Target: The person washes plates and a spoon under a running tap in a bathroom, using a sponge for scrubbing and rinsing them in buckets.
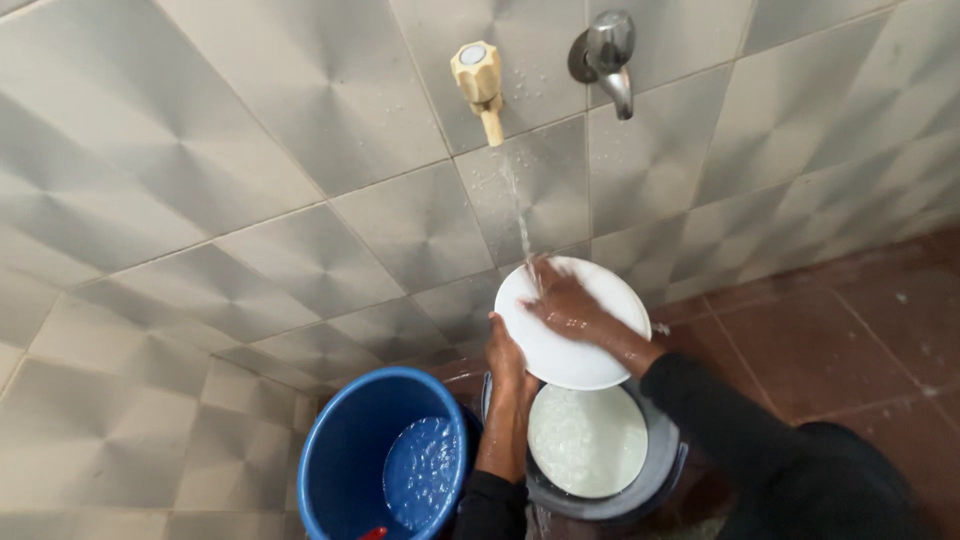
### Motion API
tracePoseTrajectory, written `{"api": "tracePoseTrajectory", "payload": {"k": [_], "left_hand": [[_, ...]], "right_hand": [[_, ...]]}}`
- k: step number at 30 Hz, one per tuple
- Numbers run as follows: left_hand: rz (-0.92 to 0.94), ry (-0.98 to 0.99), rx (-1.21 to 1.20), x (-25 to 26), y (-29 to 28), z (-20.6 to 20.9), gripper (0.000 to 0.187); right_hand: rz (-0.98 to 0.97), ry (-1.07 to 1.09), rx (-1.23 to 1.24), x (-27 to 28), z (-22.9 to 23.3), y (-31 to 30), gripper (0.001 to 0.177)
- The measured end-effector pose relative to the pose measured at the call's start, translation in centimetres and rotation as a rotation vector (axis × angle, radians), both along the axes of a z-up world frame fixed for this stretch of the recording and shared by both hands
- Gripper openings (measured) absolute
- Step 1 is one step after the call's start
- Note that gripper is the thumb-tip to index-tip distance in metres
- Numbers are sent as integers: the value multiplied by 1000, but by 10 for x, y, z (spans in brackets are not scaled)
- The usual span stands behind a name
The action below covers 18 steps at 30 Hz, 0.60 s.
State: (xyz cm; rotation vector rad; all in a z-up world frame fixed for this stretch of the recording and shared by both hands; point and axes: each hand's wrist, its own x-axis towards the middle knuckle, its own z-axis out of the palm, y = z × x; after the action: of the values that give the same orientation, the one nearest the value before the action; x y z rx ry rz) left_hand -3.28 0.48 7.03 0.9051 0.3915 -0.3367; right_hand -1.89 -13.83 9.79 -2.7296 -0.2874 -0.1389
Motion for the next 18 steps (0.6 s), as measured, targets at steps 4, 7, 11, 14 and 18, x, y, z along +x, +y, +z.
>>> {"api": "tracePoseTrajectory", "payload": {"k": [4, 7, 11, 14, 18], "left_hand": [[7, -105, 23, 4, 5, 4, 56], [39, -197, -6, 2, 7, -11, 55], [156, -106, 104, 22, 18, -37, 48], [221, -124, 6, 44, 32, -46, 39], [184, -485, 1394, 37, 16, -20, 63]], "right_hand": [[329, 5, 34, -7, 7, 19, 67], [86, 48, 18, 4, 20, -4, 68], [-381, 109, 259, 8, 22, -34, 70], [-736, 283, 666, 6, 2, -43, 73], [-887, 247, 763, 21, -49, -50, 71]]}}
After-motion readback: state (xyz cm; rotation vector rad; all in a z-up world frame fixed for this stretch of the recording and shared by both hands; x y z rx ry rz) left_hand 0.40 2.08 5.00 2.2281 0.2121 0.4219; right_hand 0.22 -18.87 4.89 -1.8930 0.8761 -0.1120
